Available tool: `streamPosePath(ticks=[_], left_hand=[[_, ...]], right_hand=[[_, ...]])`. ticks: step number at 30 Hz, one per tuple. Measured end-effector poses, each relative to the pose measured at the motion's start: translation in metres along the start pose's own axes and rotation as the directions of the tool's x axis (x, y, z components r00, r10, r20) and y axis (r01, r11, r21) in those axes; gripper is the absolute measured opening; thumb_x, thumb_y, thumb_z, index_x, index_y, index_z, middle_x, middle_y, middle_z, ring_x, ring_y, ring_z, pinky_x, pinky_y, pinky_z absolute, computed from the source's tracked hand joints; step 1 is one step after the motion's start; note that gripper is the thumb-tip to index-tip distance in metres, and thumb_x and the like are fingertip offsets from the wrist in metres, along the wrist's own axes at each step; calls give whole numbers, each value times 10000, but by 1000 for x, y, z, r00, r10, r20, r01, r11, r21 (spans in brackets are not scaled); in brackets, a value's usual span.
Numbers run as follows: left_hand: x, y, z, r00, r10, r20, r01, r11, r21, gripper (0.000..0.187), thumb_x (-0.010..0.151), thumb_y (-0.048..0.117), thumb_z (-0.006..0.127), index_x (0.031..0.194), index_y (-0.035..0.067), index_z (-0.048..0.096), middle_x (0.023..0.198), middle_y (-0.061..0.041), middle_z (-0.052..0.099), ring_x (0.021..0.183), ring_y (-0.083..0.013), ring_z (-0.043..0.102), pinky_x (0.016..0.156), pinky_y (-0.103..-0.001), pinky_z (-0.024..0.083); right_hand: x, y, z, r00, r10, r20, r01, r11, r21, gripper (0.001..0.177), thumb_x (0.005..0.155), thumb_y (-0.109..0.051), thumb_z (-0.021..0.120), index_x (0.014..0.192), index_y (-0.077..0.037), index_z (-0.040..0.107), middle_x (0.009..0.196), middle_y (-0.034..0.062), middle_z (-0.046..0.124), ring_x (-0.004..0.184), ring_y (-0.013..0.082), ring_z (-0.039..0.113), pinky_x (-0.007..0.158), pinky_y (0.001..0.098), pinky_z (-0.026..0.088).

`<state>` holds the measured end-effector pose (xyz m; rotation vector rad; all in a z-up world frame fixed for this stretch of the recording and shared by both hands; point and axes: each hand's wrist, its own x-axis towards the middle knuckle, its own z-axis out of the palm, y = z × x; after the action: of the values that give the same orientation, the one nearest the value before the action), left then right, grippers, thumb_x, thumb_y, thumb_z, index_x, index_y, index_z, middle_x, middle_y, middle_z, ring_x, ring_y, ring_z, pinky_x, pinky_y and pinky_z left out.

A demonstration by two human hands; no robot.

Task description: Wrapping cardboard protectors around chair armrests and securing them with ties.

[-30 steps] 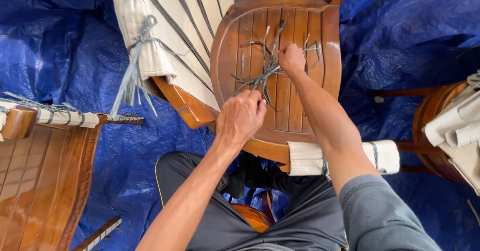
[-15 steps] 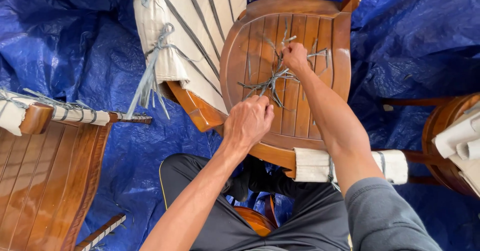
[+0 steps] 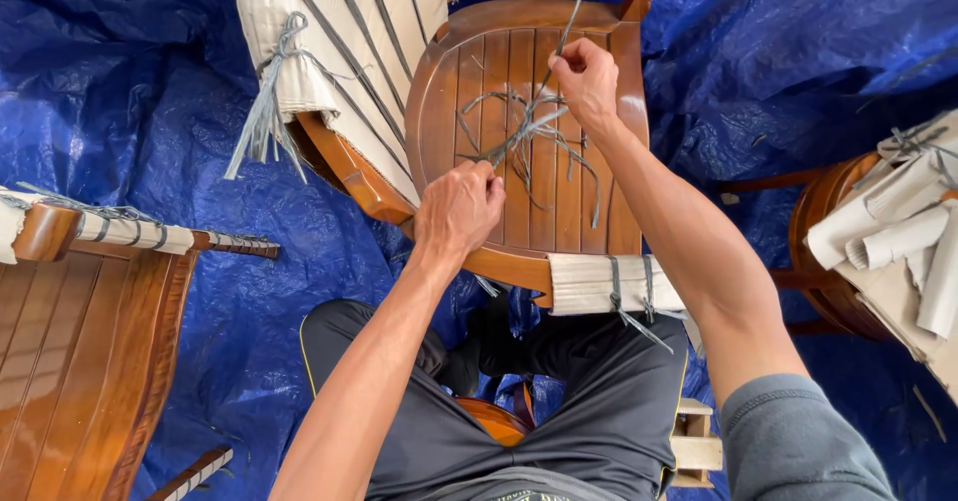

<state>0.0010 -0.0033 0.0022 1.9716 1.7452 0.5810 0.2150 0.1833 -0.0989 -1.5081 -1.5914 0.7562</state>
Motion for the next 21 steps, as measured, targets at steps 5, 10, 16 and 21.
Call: streamPosePath(ticks=[5, 10, 16, 21], left_hand=[[-1, -2, 3, 1000, 7, -23, -6, 1000, 27, 258, 963, 230, 607, 902, 10, 727, 872, -186, 737, 692, -346, 714, 653, -465, 572], [-1, 0, 1, 1000, 20, -19, -19, 999, 45, 253, 954, 245, 613, 903, 32, 739, 887, -192, 747, 704, -347, 722, 657, -475, 573], [0, -7, 7, 998, 42, -41, -39, 997, 70, 240, 968, 235, 619, 907, 43, 748, 831, -170, 746, 649, -289, 714, 631, -437, 577], [0, -7, 7, 1000, -5, 18, 5, 999, 36, 255, 1007, 237, 585, 930, 45, 735, 763, -125, 734, 594, -251, 690, 553, -405, 568]], right_hand=[[-20, -54, -29, 959, -33, -281, 81, 984, 159, 205, 983, -185, 748, 911, 0, 697, 737, 4, 632, 687, 67, 515, 609, 259, 447], [-51, -80, -74, 937, -161, -311, 230, 952, 201, 257, 1047, -192, 744, 920, -16, 606, 843, 31, 677, 760, 62, 565, 678, 237, 481], [-92, -116, -134, 881, -227, -415, 420, 779, 467, 132, 1097, -160, 649, 1037, -45, 629, 1059, 87, 767, 944, 135, 733, 843, 275, 604], [-193, -137, -198, 806, -168, -568, 484, 740, 467, 123, 1140, -145, 627, 1074, -60, 566, 1068, 99, 726, 968, 175, 718, 885, 322, 605]])
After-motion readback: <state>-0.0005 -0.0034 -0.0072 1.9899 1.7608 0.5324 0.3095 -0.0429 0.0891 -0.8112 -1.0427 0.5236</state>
